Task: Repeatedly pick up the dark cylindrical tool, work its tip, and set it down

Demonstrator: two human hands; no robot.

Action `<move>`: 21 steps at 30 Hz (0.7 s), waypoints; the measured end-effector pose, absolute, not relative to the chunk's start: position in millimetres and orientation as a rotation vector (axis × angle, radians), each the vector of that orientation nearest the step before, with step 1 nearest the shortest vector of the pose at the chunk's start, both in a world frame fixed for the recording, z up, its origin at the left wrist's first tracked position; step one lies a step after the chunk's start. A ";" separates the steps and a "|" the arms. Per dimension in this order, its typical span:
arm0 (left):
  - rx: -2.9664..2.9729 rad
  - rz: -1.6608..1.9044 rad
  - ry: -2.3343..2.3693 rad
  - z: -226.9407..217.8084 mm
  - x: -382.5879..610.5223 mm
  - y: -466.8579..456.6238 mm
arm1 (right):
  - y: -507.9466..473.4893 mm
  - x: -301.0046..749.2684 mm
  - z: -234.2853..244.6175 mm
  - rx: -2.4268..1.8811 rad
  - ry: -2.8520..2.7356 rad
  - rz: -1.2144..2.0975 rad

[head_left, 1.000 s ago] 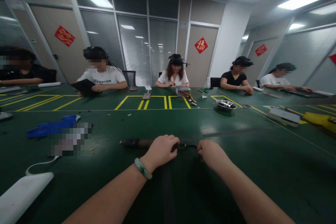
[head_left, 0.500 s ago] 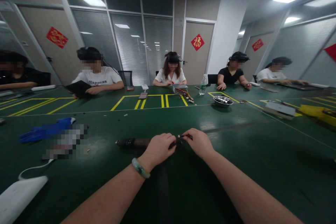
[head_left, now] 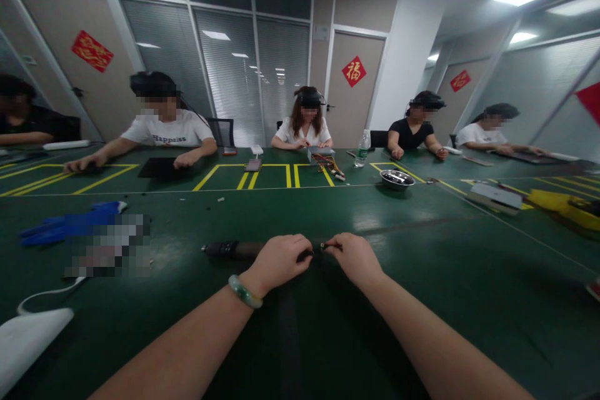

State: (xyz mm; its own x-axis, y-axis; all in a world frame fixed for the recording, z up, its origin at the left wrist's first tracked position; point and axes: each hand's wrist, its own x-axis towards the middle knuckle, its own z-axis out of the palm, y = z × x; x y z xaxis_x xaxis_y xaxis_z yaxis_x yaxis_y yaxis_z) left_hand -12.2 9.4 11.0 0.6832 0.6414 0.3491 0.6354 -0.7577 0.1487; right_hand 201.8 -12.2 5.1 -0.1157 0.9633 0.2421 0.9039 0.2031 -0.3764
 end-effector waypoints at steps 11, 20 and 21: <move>2.866 0.662 1.076 9.0 -15.7 10.3 | -17.3 189.3 1.4 -1.679 -2.228 0.057; 2.911 0.648 1.057 5.9 -16.4 12.6 | -15.4 190.0 -9.9 -1.490 -2.262 0.040; 2.913 0.647 1.056 5.2 -16.6 13.1 | -14.9 190.3 -10.4 -1.485 -2.260 0.043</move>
State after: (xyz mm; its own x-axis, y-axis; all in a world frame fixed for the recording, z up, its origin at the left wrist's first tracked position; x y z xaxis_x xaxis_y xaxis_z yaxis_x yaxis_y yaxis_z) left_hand -16.6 13.1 5.2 0.6939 0.6092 0.3840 0.6190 -0.7771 0.1142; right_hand 190.3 -14.9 -10.4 -0.3310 0.8814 0.3371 0.8678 0.4246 -0.2580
